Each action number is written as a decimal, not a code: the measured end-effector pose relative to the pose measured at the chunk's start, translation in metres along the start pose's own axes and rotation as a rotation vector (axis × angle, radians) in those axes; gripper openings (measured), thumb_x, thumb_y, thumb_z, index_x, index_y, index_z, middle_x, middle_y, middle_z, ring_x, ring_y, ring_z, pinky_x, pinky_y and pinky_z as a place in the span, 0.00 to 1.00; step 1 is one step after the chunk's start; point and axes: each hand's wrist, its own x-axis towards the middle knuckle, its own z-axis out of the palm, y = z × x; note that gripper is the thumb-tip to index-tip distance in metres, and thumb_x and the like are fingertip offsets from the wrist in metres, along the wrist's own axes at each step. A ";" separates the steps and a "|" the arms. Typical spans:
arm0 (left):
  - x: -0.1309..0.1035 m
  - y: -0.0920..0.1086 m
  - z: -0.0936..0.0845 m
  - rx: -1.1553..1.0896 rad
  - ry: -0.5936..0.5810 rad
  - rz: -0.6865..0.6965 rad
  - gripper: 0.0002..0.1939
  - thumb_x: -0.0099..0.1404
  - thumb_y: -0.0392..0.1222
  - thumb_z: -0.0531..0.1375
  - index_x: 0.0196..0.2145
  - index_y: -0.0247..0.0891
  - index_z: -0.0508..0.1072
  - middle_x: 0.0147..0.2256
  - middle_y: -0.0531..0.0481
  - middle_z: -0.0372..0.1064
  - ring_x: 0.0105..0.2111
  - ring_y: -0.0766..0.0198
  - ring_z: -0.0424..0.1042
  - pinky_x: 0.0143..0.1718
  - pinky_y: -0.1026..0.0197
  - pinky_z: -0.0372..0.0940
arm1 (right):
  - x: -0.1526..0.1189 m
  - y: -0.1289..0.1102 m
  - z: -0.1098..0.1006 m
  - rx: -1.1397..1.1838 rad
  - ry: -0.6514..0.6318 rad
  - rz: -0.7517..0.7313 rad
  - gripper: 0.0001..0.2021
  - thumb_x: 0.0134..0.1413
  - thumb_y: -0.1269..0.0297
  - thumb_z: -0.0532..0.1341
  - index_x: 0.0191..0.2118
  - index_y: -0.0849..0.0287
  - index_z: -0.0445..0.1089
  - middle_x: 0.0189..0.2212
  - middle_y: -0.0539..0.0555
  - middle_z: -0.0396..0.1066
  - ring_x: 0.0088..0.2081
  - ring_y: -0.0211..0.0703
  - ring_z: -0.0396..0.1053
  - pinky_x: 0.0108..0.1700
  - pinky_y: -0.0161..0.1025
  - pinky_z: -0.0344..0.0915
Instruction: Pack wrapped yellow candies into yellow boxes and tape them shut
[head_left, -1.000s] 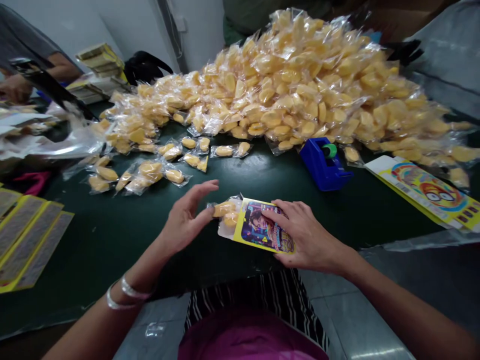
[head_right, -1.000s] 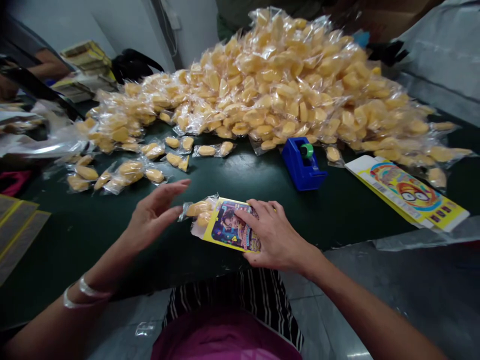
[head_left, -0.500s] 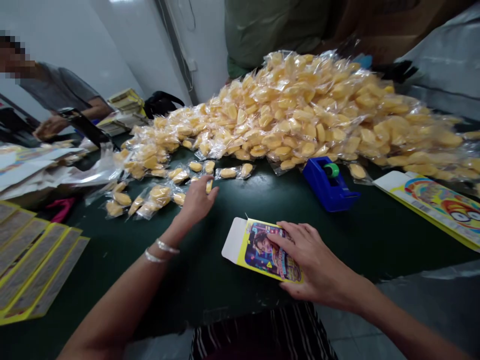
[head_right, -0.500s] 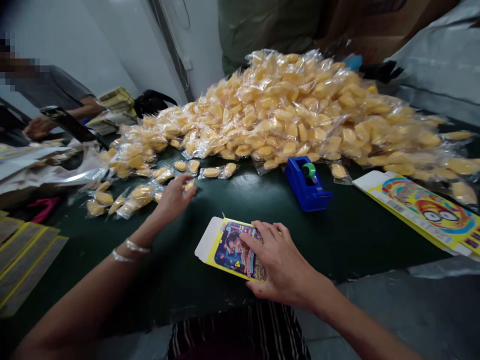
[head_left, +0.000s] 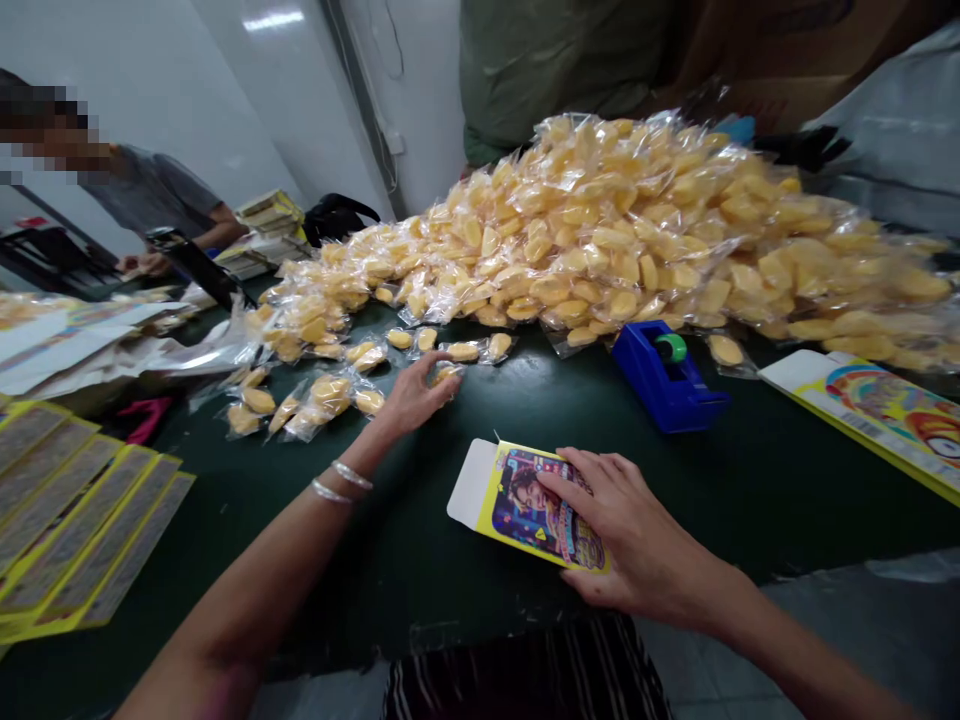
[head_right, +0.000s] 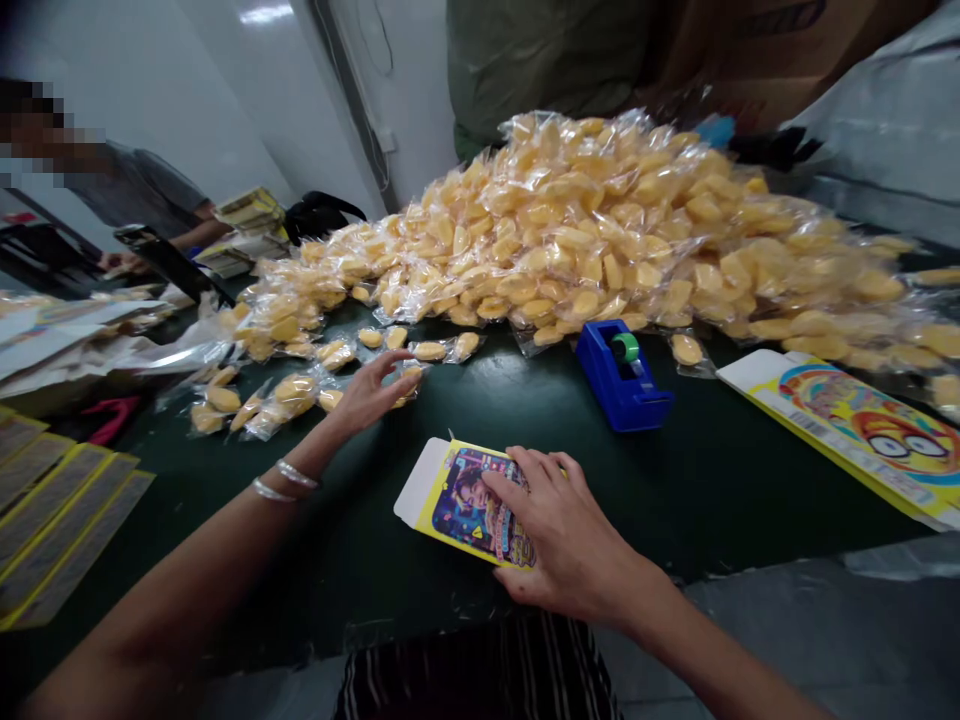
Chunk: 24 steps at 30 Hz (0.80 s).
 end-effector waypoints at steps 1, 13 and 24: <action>0.013 0.002 0.003 0.012 0.022 0.012 0.23 0.69 0.48 0.53 0.57 0.35 0.66 0.56 0.40 0.70 0.56 0.51 0.69 0.57 0.51 0.63 | 0.000 0.000 0.000 0.000 -0.006 0.005 0.38 0.41 0.63 0.68 0.62 0.58 0.63 0.63 0.70 0.59 0.60 0.67 0.60 0.60 0.68 0.56; -0.023 -0.007 0.008 0.079 -0.034 0.112 0.13 0.70 0.40 0.51 0.43 0.36 0.75 0.39 0.39 0.73 0.43 0.49 0.69 0.50 0.47 0.64 | 0.000 0.006 -0.002 -0.027 -0.043 0.018 0.40 0.43 0.59 0.69 0.64 0.61 0.61 0.64 0.73 0.56 0.63 0.69 0.58 0.62 0.67 0.52; -0.090 0.052 -0.023 0.034 -0.393 0.599 0.15 0.73 0.36 0.50 0.39 0.36 0.77 0.40 0.43 0.76 0.39 0.57 0.68 0.43 0.57 0.64 | -0.001 0.012 0.002 -0.028 -0.015 -0.020 0.41 0.42 0.58 0.70 0.64 0.61 0.62 0.62 0.72 0.59 0.63 0.67 0.58 0.61 0.65 0.53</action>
